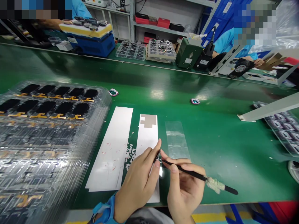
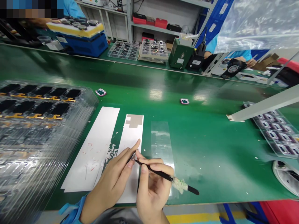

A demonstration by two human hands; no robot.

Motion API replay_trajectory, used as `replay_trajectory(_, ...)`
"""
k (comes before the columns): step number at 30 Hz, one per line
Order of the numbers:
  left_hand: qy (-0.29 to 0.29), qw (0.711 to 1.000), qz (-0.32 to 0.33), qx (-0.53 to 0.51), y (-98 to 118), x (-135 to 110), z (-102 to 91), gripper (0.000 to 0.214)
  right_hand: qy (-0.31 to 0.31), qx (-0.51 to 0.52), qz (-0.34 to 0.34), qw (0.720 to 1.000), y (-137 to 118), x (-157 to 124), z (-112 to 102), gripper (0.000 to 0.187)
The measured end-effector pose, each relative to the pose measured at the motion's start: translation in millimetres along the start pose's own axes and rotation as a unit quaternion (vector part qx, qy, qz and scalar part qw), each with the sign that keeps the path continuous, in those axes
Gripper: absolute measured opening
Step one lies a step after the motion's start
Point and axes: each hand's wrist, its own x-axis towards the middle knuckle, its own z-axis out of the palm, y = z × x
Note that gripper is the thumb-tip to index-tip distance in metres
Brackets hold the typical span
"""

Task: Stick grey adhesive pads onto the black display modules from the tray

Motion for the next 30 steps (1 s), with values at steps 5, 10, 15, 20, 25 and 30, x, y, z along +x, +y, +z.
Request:
replay_trajectory(5, -0.002, 1.000, -0.008, 0.004, 0.2, -1.0, 0.2, 0.052, -0.005, 0.004, 0.002, 1.000, -0.8, 0.4, 0.3, 0.020)
replay_trajectory(10, 0.000, 1.000, -0.003, 0.002, 0.7, -0.3, 0.6, 0.052, -0.009, -0.005, 0.001, 1.000, 0.6, -0.4, 0.1, 0.019)
replay_trajectory(15, -0.001, 1.000, -0.007, 0.003, 0.5, 1.6, 0.3, 0.052, -0.013, -0.004, 0.002, 1.000, 1.2, 0.4, 0.0, 0.020)
replay_trajectory(20, 0.005, 1.000, -0.007, 0.007, -0.2, 1.9, 1.3, 0.051, -0.015, 0.002, -0.002, 1.000, 1.1, 0.0, -0.7, 0.022)
replay_trajectory(25, 0.004, 1.000, 0.000, 0.000, -1.3, 1.4, 1.9, 0.052, -0.016, -0.001, -0.009, 1.000, 0.3, 0.5, -1.1, 0.022)
replay_trajectory(30, 0.001, 1.000, 0.002, 0.004, -1.7, 2.9, 1.5, 0.053, -0.029, -0.001, -0.018, 0.999, 0.6, 0.0, -2.5, 0.023)
